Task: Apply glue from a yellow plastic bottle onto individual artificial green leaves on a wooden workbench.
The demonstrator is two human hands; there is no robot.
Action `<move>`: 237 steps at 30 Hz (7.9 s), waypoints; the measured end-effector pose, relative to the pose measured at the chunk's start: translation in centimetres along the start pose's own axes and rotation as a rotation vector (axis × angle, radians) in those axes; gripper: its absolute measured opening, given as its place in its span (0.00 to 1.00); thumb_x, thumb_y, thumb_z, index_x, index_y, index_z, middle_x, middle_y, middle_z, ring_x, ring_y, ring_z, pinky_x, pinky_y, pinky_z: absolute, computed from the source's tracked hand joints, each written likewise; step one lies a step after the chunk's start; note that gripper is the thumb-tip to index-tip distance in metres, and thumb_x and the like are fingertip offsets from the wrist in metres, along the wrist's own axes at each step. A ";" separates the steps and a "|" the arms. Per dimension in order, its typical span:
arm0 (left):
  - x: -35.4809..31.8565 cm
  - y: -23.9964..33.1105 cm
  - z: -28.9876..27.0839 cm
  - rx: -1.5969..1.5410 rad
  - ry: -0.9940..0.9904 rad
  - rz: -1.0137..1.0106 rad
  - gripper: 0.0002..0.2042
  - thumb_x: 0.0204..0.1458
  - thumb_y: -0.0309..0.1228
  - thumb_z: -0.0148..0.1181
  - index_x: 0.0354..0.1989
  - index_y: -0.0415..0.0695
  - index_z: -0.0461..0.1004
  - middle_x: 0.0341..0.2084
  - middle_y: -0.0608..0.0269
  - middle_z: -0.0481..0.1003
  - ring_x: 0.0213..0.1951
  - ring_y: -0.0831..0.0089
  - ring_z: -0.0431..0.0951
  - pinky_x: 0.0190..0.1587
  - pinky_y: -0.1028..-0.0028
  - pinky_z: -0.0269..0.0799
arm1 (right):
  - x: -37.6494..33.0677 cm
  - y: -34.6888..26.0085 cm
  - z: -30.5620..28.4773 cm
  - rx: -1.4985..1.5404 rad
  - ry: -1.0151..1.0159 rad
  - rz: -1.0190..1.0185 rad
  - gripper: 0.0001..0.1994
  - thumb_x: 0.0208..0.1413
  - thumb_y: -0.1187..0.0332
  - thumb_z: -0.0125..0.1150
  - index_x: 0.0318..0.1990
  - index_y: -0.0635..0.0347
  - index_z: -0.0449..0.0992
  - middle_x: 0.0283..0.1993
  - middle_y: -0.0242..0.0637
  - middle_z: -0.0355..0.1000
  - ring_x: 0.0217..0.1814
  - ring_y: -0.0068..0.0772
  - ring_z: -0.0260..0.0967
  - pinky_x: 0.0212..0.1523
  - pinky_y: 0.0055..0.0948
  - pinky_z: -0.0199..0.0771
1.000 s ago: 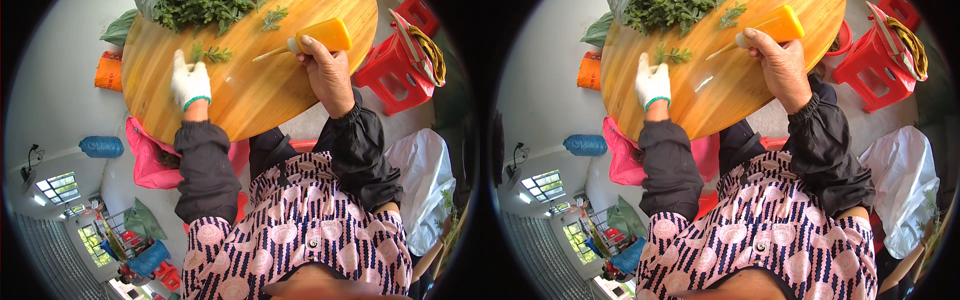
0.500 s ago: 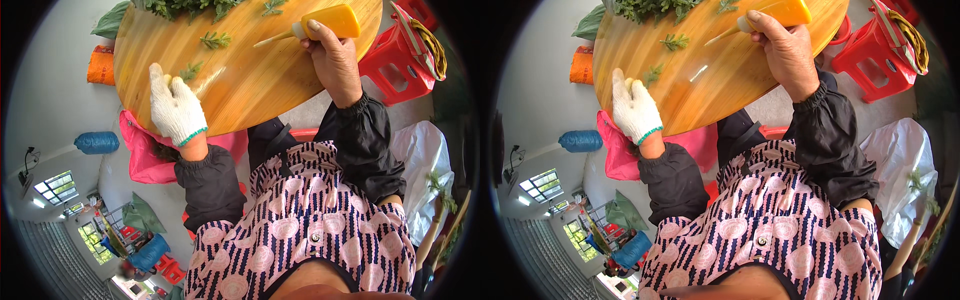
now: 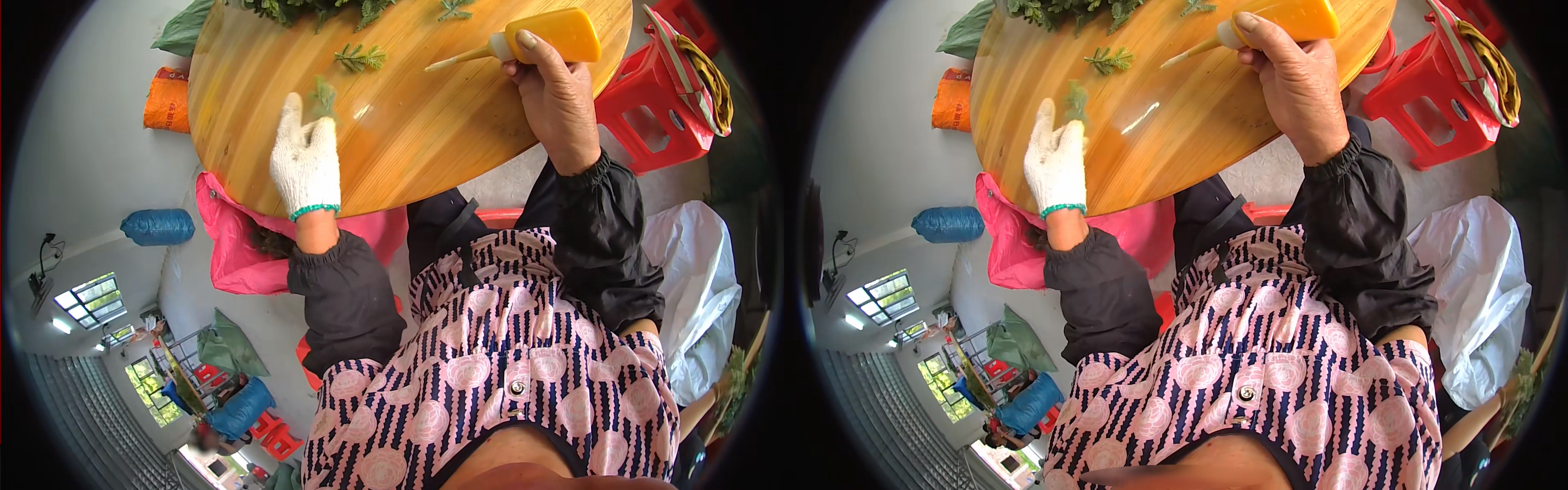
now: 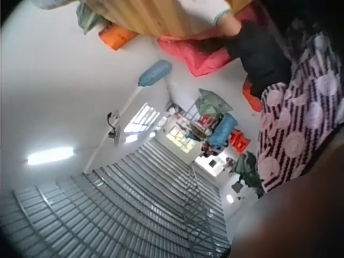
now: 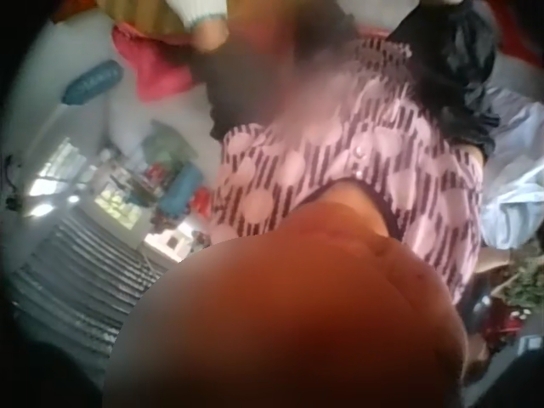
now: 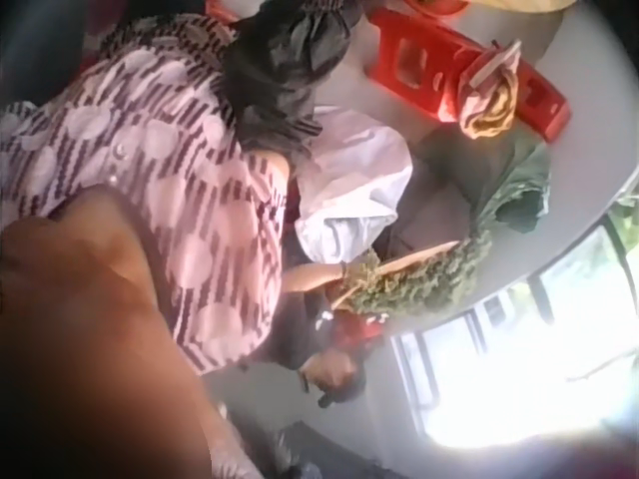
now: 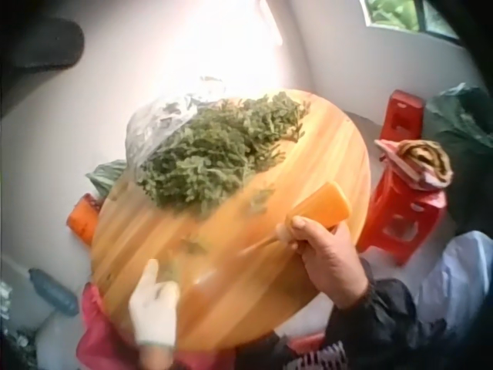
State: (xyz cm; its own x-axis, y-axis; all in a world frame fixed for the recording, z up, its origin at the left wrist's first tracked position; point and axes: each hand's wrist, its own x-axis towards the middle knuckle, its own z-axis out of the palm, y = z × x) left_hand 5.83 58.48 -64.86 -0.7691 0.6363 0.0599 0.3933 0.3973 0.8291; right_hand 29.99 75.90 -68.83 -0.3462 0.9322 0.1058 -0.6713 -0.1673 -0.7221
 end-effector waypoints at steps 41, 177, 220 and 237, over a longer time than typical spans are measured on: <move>3.4 0.7 0.2 0.661 0.092 0.453 0.39 0.54 0.43 0.67 0.70 0.38 0.60 0.36 0.66 0.83 0.42 0.61 0.82 0.60 0.53 0.63 | 0.4 3.4 13.8 -0.364 -0.397 -0.211 0.12 0.53 0.72 0.75 0.42 0.65 0.81 0.38 0.30 0.81 0.39 0.18 0.76 0.41 0.24 0.78; 2.4 3.2 -0.3 -0.357 0.123 -0.019 0.21 0.59 0.24 0.60 0.62 0.38 0.75 0.33 0.57 0.82 0.29 0.73 0.78 0.37 0.72 0.76 | -1.5 -0.1 6.0 0.152 0.022 0.064 0.09 0.61 0.69 0.68 0.44 0.66 0.80 0.40 0.33 0.78 0.38 0.23 0.70 0.43 0.25 0.72; 5.6 2.9 0.7 0.545 -0.113 0.609 0.40 0.52 0.46 0.70 0.73 0.51 0.60 0.49 0.64 0.82 0.48 0.54 0.79 0.53 0.57 0.77 | -0.7 1.5 12.9 -0.593 -0.256 -0.267 0.11 0.57 0.80 0.70 0.46 0.66 0.80 0.44 0.35 0.82 0.46 0.26 0.80 0.49 0.26 0.80; 5.7 2.4 1.5 0.640 -0.104 0.647 0.36 0.53 0.47 0.68 0.70 0.52 0.65 0.41 0.59 0.83 0.46 0.51 0.80 0.48 0.54 0.78 | -0.9 1.6 12.5 -0.672 -0.270 -0.239 0.12 0.56 0.78 0.71 0.48 0.66 0.79 0.44 0.37 0.82 0.47 0.27 0.81 0.51 0.26 0.81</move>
State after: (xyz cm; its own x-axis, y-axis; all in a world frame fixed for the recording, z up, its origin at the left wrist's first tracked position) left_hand 3.20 64.05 -63.34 -0.2645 0.9065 0.3292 0.9596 0.2133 0.1834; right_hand 20.98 70.78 -61.55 -0.4483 0.7929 0.4128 -0.2347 0.3412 -0.9102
